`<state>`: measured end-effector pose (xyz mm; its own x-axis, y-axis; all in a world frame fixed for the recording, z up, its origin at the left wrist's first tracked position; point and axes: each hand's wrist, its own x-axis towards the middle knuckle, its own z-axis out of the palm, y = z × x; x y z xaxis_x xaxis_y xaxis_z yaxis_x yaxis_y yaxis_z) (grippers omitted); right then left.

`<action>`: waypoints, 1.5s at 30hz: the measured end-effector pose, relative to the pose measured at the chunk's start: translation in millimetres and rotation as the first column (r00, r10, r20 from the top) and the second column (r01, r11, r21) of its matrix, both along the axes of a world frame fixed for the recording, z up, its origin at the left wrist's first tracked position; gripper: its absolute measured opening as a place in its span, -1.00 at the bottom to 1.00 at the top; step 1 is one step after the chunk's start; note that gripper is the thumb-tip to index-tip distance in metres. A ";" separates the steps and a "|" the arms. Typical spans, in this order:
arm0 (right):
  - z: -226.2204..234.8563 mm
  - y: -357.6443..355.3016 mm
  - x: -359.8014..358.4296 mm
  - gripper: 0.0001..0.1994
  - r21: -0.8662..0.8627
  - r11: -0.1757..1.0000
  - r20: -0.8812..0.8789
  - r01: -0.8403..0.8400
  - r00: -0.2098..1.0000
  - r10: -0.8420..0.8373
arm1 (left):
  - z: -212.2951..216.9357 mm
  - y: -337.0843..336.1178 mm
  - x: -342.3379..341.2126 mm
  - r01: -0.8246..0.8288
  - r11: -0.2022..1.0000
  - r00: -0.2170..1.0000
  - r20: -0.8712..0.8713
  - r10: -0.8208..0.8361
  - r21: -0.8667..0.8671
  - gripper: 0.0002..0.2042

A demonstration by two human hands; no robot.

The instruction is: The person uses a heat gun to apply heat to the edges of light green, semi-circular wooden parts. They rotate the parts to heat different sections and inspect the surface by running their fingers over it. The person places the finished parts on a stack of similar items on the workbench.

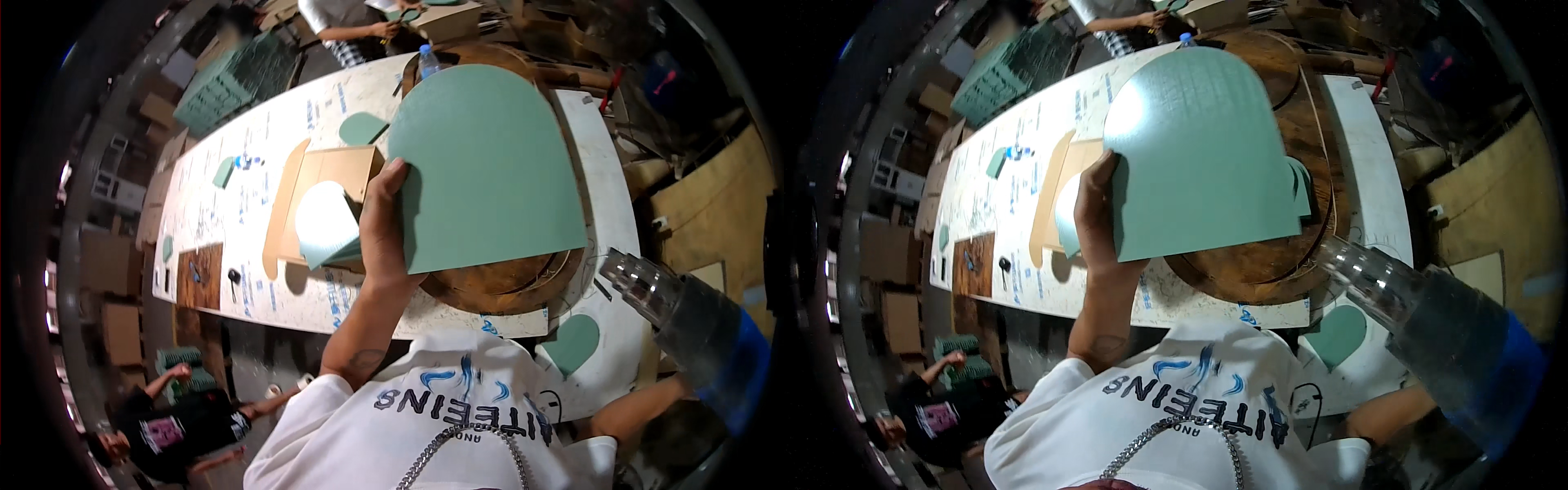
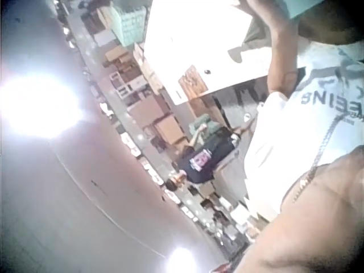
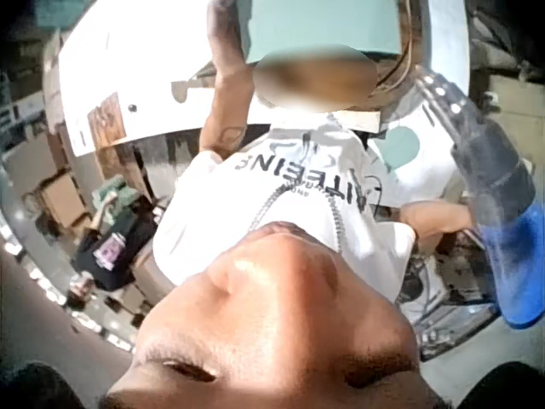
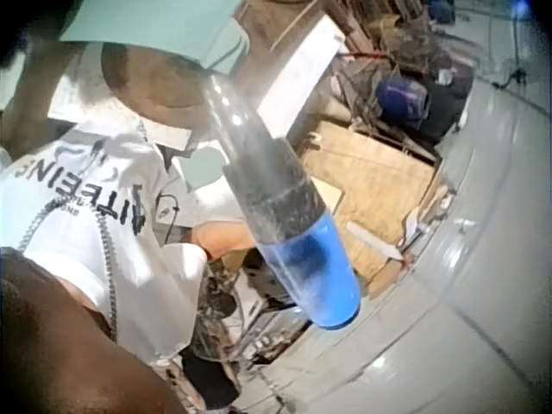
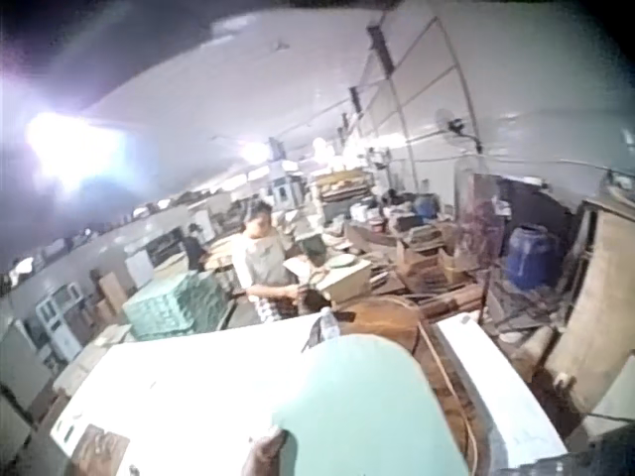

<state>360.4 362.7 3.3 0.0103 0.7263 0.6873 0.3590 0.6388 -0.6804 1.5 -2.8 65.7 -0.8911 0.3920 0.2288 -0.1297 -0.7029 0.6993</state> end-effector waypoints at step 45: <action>37.4 32.0 -14.0 -0.20 0.007 0.992 0.034 -0.126 0.991 0.126 | -0.4 -6.7 5.2 -0.266 0.959 0.963 -0.059 0.262 -0.093 -0.76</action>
